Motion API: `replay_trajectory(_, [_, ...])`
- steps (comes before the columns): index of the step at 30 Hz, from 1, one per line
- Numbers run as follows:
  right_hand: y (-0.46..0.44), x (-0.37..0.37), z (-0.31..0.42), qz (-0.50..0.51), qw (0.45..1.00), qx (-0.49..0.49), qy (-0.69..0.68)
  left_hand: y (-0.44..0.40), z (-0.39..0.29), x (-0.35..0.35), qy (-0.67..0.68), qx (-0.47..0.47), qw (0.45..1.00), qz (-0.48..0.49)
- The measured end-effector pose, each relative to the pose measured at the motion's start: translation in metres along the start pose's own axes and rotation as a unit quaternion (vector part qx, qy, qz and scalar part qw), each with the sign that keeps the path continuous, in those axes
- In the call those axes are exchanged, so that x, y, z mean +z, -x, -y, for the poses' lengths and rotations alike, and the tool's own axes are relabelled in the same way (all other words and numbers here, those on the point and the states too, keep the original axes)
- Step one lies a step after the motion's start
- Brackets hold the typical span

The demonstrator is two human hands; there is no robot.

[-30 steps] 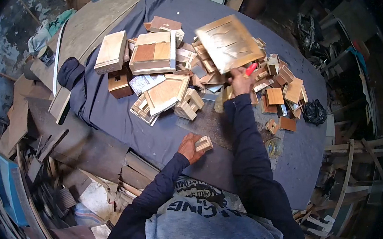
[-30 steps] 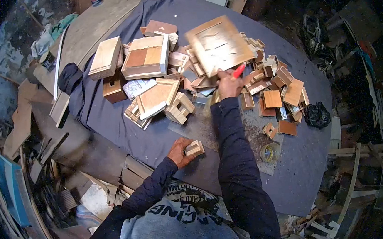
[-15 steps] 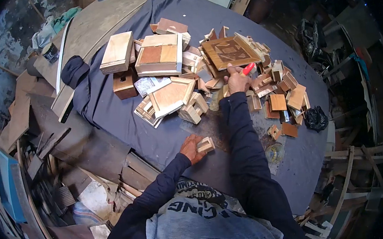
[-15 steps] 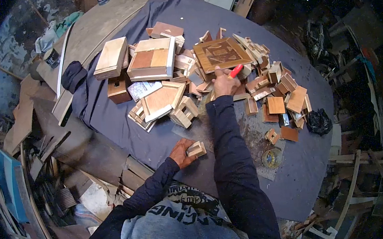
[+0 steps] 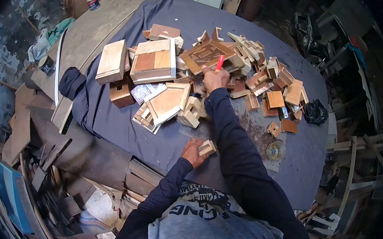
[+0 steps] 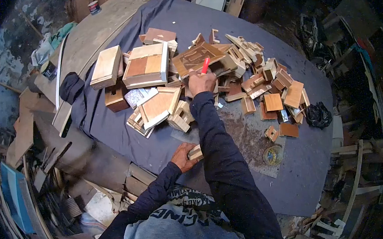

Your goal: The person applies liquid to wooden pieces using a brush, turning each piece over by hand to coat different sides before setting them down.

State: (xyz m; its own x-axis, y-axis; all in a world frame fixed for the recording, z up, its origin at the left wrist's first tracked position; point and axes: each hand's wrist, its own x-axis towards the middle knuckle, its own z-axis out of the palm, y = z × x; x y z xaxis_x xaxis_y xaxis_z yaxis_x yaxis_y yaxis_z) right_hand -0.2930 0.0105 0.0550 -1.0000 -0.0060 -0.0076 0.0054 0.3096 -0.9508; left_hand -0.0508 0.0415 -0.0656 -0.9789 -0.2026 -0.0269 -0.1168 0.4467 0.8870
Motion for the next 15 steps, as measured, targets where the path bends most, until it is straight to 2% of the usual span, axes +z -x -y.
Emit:
replay_trajectory(1, [0.001, -0.003, 0.002, -0.002, 1.000, -0.001, -0.001, -0.001, -0.001, -0.002, -0.008, -0.009, 1.000, 0.021])
replay_trajectory(3, [0.013, -0.012, 0.009, 0.008, 0.988, -0.100, 0.117, -0.003, -0.002, -0.002, -0.017, -0.018, 0.999, 0.045])
replay_trajectory(12, [0.020, -0.021, 0.010, 0.045, 0.978, -0.092, 0.183, -0.003, 0.005, 0.007, -0.012, 0.013, 0.999, 0.042])
replay_trajectory(14, [0.025, -0.034, 0.026, 0.128, 0.968, -0.054, 0.211, -0.003, 0.005, 0.007, -0.009, 0.024, 0.999, 0.043])
replay_trajectory(15, [0.023, -0.035, 0.020, 0.127, 0.968, -0.053, 0.210, -0.004, 0.001, 0.005, -0.010, 0.025, 0.999, 0.045])
